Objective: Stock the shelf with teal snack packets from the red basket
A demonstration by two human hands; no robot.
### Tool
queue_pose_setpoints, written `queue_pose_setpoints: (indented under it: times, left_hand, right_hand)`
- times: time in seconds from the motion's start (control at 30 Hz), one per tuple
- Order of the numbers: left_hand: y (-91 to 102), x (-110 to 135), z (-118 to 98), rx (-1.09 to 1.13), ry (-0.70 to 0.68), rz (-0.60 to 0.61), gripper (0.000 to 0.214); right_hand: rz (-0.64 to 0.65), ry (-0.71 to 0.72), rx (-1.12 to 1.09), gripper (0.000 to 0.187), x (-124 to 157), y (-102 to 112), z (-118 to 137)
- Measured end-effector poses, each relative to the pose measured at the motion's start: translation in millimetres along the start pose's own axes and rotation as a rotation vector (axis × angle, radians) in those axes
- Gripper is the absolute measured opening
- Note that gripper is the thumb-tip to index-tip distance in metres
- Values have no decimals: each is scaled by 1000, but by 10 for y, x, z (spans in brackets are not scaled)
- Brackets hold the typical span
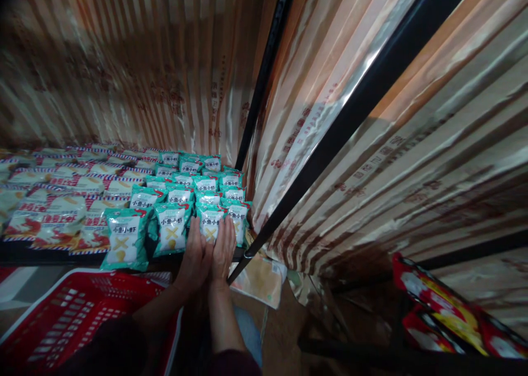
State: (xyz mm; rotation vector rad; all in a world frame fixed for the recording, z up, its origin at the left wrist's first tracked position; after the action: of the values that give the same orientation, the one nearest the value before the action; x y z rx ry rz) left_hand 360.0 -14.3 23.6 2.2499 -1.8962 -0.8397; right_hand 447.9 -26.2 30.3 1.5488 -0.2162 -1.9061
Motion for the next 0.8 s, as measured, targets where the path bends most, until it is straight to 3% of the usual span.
queue_pose_setpoints:
  times: [0.17, 0.37, 0.57, 0.7, 0.8]
  left_hand:
    - [67, 184, -89, -74, -154, 53, 56]
    - [221, 388, -24, -87, -174, 86, 53]
    - [269, 396, 19, -86, -224, 176, 54]
    - [325, 372, 10, -147, -279, 155, 56]
    - [493, 377, -36, -219, -349, 44, 55]
  right_hand:
    - [8, 28, -33, 52, 30, -6, 28]
    - [70, 52, -62, 53, 58, -59, 111]
    - [51, 61, -108, 54, 2, -83, 189]
    - [31, 29, -90, 53, -28, -104, 225]
    - [10, 19, -64, 51, -35, -105, 256]
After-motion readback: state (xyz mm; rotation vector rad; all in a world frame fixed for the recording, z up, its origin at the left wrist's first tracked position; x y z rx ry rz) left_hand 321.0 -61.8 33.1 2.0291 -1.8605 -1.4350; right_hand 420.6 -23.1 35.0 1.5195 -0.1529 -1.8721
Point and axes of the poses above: each hand's wrist, its own x-axis away from the middle knuckle, its own y-axis out of the back of the hand, z = x × y, the point moved 8 cm from there along -x, towards the middle knuckle, and after that the axes turned 4 degrees about y, right-handed, at the moved point
